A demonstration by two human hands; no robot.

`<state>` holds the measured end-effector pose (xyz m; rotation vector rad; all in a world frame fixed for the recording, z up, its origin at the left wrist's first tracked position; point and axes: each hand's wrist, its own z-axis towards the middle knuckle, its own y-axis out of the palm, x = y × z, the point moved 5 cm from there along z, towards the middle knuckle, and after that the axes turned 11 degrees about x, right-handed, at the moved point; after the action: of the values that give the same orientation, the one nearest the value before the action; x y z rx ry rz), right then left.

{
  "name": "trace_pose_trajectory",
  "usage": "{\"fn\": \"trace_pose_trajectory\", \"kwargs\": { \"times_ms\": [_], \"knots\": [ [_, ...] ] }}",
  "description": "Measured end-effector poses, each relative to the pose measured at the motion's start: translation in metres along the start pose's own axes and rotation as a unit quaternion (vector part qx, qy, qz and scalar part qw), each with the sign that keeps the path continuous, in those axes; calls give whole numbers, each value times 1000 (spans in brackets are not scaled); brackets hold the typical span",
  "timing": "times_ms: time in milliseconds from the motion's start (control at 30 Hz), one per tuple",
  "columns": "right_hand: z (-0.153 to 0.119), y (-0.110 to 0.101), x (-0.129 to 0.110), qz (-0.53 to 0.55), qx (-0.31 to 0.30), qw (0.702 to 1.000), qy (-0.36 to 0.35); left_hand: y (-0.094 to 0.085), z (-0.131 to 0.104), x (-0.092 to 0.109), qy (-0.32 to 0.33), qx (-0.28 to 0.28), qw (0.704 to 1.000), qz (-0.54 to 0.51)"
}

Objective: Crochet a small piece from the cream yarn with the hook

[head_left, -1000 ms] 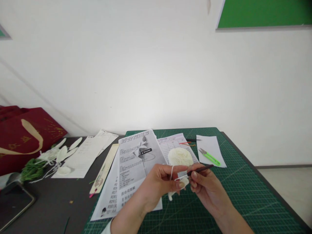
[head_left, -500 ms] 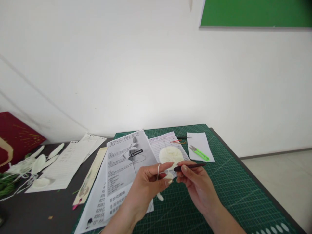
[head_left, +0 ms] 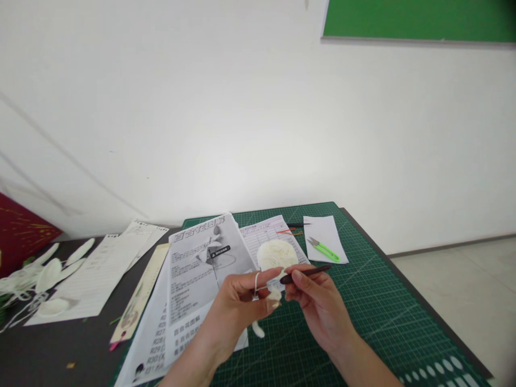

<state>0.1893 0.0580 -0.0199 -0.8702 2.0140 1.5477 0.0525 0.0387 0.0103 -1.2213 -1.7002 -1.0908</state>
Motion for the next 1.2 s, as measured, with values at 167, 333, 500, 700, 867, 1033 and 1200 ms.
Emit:
{"fn": "trace_pose_trajectory", "kwargs": {
  "times_ms": [167,333,500,700,867,1033,1200],
  "knots": [
    [0,-2,-3,-15,8,1000,-25,-3,0,5,59,14,997,48],
    [-9,-5,-13,-105,20,983,-150,-4,-2,7,88,41,992,81],
    [-42,11,-33,-325,-72,789,-516,-2,-3,7,108,75,989,70],
    [-53,11,-25,-404,-144,652,-625,3,-4,0,-13,18,994,-110],
    [-45,5,-28,-323,-89,768,-546,5,-10,5,-14,-6,988,-155],
    [-55,5,-23,-379,-150,682,-607,6,-15,5,-1,0,986,-166],
    [-51,-1,-22,-343,-145,719,-586,7,-15,3,-18,-14,979,-204]
  ]
}}
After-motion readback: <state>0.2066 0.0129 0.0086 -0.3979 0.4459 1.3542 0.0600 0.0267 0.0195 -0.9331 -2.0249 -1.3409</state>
